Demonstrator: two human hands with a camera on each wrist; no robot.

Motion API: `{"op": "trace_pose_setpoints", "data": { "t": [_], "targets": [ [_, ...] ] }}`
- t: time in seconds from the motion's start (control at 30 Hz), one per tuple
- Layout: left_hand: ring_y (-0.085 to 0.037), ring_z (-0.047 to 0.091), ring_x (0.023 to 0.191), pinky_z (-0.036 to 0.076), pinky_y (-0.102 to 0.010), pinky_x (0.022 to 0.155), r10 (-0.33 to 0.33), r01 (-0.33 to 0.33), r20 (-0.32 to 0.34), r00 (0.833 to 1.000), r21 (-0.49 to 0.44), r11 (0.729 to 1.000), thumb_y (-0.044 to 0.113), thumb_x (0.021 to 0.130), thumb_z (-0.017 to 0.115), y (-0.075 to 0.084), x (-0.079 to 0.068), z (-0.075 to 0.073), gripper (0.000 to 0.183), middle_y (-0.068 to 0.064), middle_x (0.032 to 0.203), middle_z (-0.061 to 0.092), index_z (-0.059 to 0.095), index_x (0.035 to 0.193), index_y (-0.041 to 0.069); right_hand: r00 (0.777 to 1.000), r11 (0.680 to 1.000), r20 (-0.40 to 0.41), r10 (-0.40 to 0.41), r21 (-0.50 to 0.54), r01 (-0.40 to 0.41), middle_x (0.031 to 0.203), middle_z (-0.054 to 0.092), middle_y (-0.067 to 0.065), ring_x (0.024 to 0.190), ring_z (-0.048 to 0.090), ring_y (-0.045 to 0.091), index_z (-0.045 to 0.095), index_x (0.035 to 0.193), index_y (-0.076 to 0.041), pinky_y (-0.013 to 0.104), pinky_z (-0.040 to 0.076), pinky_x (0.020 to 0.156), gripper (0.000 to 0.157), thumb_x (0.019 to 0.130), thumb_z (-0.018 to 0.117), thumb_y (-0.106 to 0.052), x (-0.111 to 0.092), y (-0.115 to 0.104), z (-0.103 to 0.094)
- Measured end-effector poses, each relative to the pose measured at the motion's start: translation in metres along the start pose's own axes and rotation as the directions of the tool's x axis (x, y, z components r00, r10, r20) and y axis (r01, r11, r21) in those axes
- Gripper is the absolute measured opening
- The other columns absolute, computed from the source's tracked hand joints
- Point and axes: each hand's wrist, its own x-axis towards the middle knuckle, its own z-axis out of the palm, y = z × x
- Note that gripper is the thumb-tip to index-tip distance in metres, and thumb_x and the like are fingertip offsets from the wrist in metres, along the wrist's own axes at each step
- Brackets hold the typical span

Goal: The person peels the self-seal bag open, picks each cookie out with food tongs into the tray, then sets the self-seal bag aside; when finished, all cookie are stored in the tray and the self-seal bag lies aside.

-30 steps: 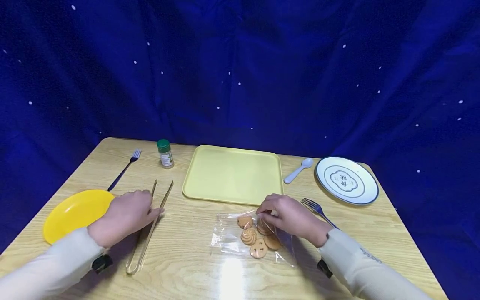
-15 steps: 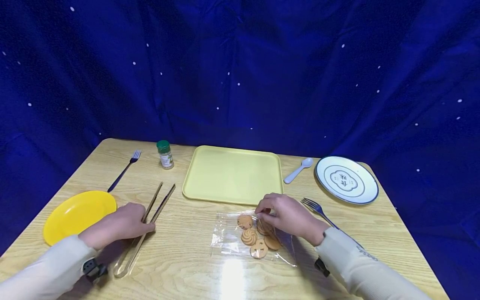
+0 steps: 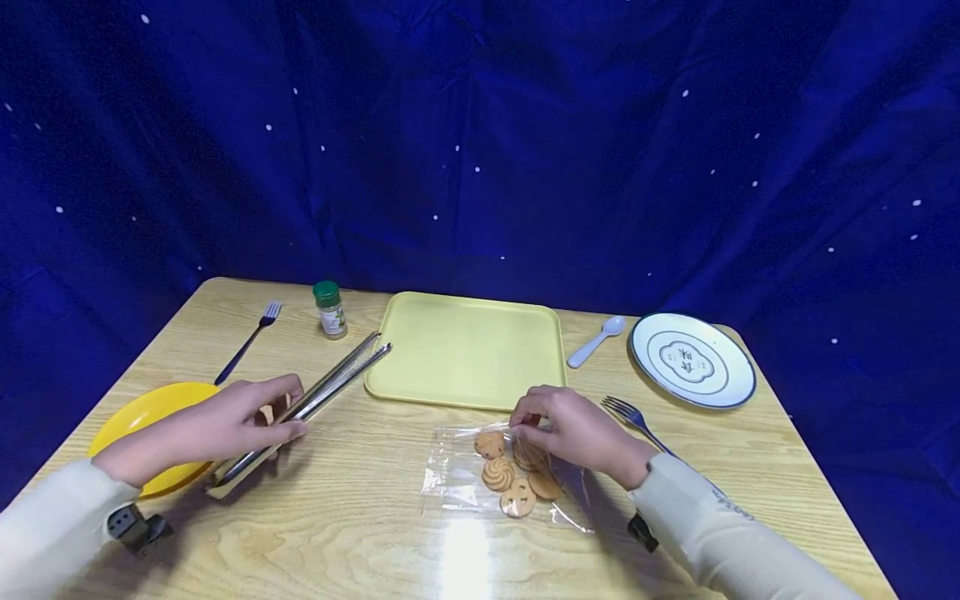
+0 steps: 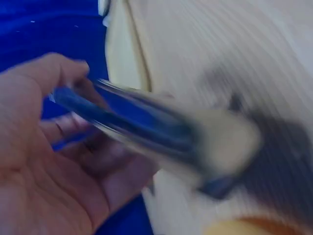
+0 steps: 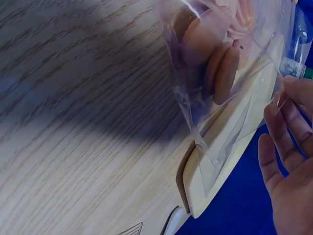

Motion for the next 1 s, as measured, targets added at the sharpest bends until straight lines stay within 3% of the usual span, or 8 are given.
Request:
{"op": "trace_pose_setpoints", "data": {
  "t": [0.07,0.13,0.37,0.57,0.73,1.0],
  "targets": [
    [-0.007,0.054,0.047,0.044,-0.023,0.045,0.034,-0.032,0.040,0.999,-0.041,0.999,0.033,0.096,0.060,-0.005,-0.003,-0.002,0.021,0.001,0.069,0.057,0.050,0.100,0.016,1.000,1.000,0.006,0.003,0.016,-0.003,0.090,0.064,-0.016,0.077,0.056,-0.001,0.070,0.095,-0.022,0.021,0.049,0.067,0.005,0.092,0.066,-0.023,0.000,0.000,0.000],
    [-0.007,0.054,0.048,0.045,-0.023,0.046,0.063,-0.061,0.060,0.996,-0.025,0.998,0.035,0.097,0.058,-0.009,-0.006,0.000,0.019,0.003,0.069,0.056,0.051,0.102,0.018,1.000,1.000,0.009,0.005,0.029,-0.005,0.091,0.064,-0.016,0.076,0.056,-0.001,0.070,0.095,-0.022,0.019,0.049,0.066,0.005,0.093,0.066,-0.023,0.000,0.000,0.000],
    [0.002,0.045,0.066,0.040,-0.018,0.059,0.204,-0.210,0.050,0.978,0.229,0.950,0.041,0.097,0.056,-0.009,-0.015,0.026,0.023,0.016,0.080,0.052,0.058,0.108,0.021,1.000,0.999,0.000,-0.018,0.045,0.018,0.091,0.065,-0.015,0.077,0.056,-0.001,0.070,0.096,-0.021,0.019,0.049,0.066,0.005,0.093,0.065,-0.022,0.000,0.004,0.002],
    [0.002,0.043,0.061,0.038,-0.020,0.057,0.186,-0.204,0.088,0.979,0.319,0.926,0.047,0.098,0.050,0.004,-0.009,0.047,0.021,0.018,0.071,0.048,0.054,0.104,0.027,1.000,0.998,-0.001,-0.020,0.053,0.020,0.091,0.067,-0.009,0.076,0.055,0.000,0.070,0.095,-0.020,0.020,0.048,0.065,0.005,0.092,0.066,-0.018,0.003,0.004,0.002],
    [-0.001,0.039,0.055,0.034,-0.020,0.049,0.177,-0.182,0.051,0.983,0.396,0.900,0.044,0.098,0.052,0.014,0.007,0.059,0.018,0.013,0.066,0.042,0.050,0.097,0.026,1.000,0.999,0.006,-0.012,0.046,0.012,0.091,0.066,-0.012,0.077,0.056,0.000,0.070,0.095,-0.021,0.020,0.048,0.066,0.005,0.093,0.066,-0.021,0.003,0.003,0.000],
    [-0.004,0.040,0.052,0.033,-0.022,0.045,0.194,-0.180,0.012,0.981,0.430,0.885,0.044,0.097,0.055,0.029,0.034,0.074,0.023,0.009,0.068,0.045,0.051,0.101,0.022,1.000,0.998,0.023,0.005,0.056,-0.006,0.093,0.064,-0.015,0.077,0.056,0.000,0.070,0.097,-0.023,0.020,0.049,0.066,0.006,0.094,0.064,-0.023,0.004,0.001,0.000]
  ]
}}
